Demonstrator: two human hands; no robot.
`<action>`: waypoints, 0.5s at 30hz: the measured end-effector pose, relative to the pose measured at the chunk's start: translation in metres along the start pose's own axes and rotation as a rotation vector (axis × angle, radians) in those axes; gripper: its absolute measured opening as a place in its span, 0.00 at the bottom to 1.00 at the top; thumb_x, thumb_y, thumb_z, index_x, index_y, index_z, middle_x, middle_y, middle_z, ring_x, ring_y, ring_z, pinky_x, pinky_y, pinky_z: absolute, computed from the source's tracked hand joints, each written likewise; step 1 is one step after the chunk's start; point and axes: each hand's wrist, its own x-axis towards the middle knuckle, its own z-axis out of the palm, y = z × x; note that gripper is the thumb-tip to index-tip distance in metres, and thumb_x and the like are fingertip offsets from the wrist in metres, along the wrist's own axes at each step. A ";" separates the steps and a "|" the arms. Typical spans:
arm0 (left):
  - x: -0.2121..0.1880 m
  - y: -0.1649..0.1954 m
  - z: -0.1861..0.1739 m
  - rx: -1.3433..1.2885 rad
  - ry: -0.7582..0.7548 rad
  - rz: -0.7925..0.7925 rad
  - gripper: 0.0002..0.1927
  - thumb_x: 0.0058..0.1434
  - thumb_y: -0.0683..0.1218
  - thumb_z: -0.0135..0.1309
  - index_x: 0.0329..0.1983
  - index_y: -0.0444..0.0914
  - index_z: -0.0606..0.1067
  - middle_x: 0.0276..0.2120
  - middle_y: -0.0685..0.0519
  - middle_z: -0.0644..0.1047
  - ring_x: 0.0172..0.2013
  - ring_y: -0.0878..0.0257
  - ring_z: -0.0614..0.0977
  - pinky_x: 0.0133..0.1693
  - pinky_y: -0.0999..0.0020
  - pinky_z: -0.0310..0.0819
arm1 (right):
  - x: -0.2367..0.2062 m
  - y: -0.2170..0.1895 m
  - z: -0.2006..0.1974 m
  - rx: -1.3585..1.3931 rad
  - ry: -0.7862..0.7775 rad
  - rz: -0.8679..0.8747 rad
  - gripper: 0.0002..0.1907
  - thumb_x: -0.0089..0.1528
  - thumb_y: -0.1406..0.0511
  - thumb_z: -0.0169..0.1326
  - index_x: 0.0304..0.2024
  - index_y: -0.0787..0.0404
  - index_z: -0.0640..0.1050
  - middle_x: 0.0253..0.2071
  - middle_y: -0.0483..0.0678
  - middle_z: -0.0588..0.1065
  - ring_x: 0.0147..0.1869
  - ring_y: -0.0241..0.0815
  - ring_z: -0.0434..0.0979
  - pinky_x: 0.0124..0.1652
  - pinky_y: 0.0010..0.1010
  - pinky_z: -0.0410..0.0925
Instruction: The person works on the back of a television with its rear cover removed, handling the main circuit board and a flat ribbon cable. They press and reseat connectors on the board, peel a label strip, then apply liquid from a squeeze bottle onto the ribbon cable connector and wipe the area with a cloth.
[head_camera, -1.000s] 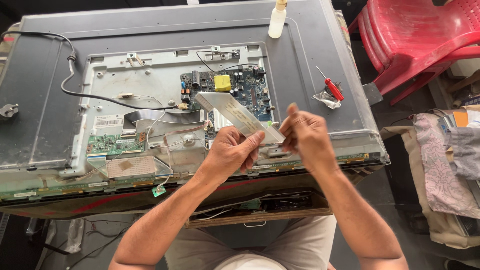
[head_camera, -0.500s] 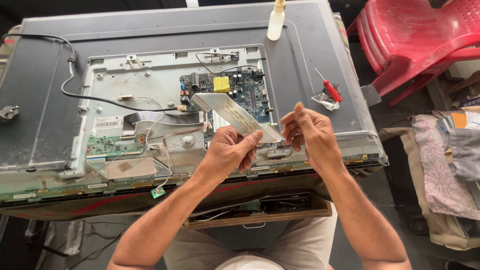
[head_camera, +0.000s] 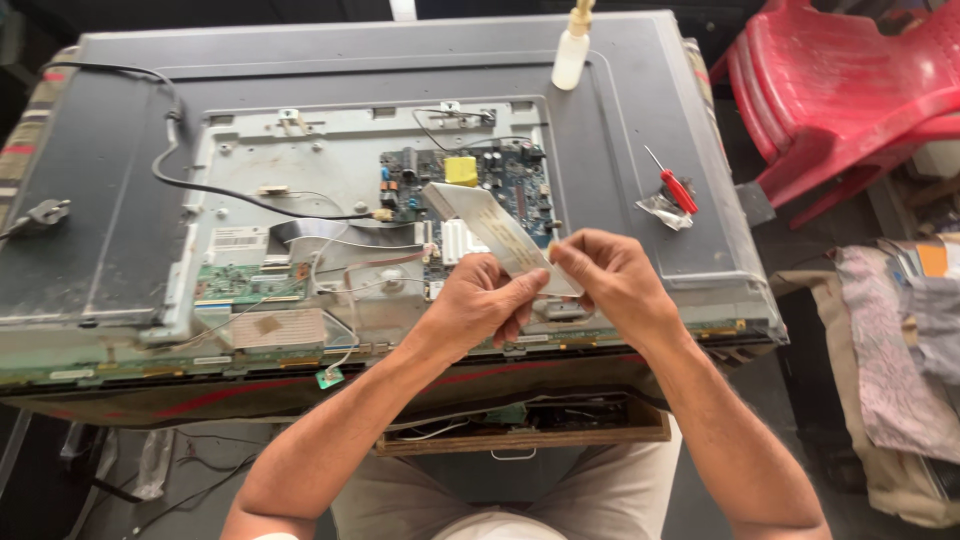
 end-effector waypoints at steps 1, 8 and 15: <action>0.001 0.000 0.001 0.002 -0.002 0.003 0.20 0.70 0.51 0.55 0.25 0.35 0.76 0.17 0.58 0.74 0.15 0.72 0.75 0.14 0.75 0.66 | 0.000 -0.001 0.002 -0.050 -0.022 0.021 0.13 0.67 0.60 0.57 0.33 0.63 0.79 0.23 0.37 0.72 0.24 0.24 0.65 0.22 0.20 0.60; 0.001 0.012 0.000 0.057 0.186 0.181 0.10 0.66 0.51 0.53 0.42 0.40 0.73 0.26 0.60 0.78 0.20 0.76 0.77 0.17 0.78 0.70 | -0.007 0.008 0.006 -0.029 -0.025 0.044 0.13 0.67 0.61 0.58 0.33 0.64 0.80 0.24 0.37 0.72 0.25 0.24 0.64 0.23 0.19 0.59; 0.012 -0.006 -0.027 0.338 0.196 0.298 0.15 0.68 0.44 0.47 0.52 0.34 0.78 0.38 0.50 0.82 0.38 0.64 0.82 0.39 0.65 0.80 | 0.016 -0.017 -0.001 -0.345 0.086 0.009 0.12 0.67 0.61 0.53 0.46 0.63 0.81 0.34 0.45 0.80 0.33 0.31 0.76 0.32 0.25 0.67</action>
